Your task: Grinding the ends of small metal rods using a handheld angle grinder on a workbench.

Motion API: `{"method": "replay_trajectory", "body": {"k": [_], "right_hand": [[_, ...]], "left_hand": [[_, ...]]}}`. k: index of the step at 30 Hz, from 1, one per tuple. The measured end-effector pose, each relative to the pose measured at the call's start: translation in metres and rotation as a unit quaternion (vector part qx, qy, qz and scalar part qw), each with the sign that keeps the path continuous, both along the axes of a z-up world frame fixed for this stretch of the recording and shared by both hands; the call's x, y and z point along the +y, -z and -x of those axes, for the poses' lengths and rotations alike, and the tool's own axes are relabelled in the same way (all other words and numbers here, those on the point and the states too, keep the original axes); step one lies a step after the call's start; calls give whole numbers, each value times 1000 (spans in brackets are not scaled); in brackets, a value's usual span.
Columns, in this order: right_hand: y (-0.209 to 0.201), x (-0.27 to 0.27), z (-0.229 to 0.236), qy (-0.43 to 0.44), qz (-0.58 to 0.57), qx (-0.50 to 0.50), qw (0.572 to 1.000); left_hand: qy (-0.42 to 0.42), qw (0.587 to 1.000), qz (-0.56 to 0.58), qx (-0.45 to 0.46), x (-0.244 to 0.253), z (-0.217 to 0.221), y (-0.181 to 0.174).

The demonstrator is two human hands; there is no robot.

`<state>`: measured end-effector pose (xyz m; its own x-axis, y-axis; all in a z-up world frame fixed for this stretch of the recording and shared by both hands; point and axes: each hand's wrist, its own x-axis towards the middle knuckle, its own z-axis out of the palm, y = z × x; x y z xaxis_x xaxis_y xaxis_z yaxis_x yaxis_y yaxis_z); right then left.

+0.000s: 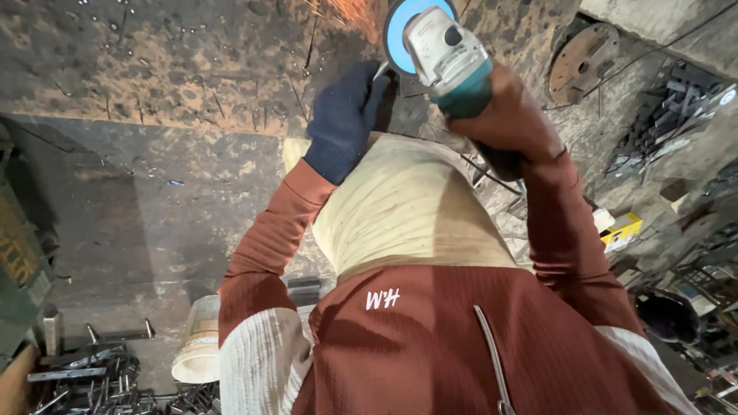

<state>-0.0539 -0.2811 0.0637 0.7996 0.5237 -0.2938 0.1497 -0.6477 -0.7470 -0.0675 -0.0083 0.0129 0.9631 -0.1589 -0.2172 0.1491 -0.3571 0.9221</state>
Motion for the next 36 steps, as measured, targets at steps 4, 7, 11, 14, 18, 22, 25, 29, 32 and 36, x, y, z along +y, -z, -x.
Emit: {"method": "replay_trajectory", "body": {"k": [4, 7, 11, 14, 18, 22, 25, 29, 32, 36], "right_hand": [[1, -10, 0, 126, -19, 104, 986], [8, -18, 0, 186, 18, 145, 972], [-5, -2, -8, 28, -2, 43, 999], [-8, 5, -10, 103, 12, 123, 987], [-2, -16, -6, 184, 126, 155, 962], [-1, -7, -2, 144, 74, 129, 978], [-4, -3, -6, 118, 33, 193, 974], [3, -16, -4, 202, 100, 178, 958], [-7, -6, -8, 239, 102, 201, 945], [-36, 35, -31, 232, 71, 350, 905]], "left_hand": [[18, 999, -7, 27, 3, 1, 4], [23, 1000, -19, -5, 3, 2, 5], [11, 997, -27, -73, -4, 4, 9], [3, 995, -50, -83, -5, 2, 3], [11, 998, -47, -46, -4, 4, 3], [3, 997, -48, -59, -6, 6, 4], [-10, 995, -24, -91, -7, 5, 8], [0, 1000, 18, -11, -2, -1, -2], [-7, 997, 63, 33, -2, -9, -9], [-2, 996, 83, 44, -6, -9, 3]]}}
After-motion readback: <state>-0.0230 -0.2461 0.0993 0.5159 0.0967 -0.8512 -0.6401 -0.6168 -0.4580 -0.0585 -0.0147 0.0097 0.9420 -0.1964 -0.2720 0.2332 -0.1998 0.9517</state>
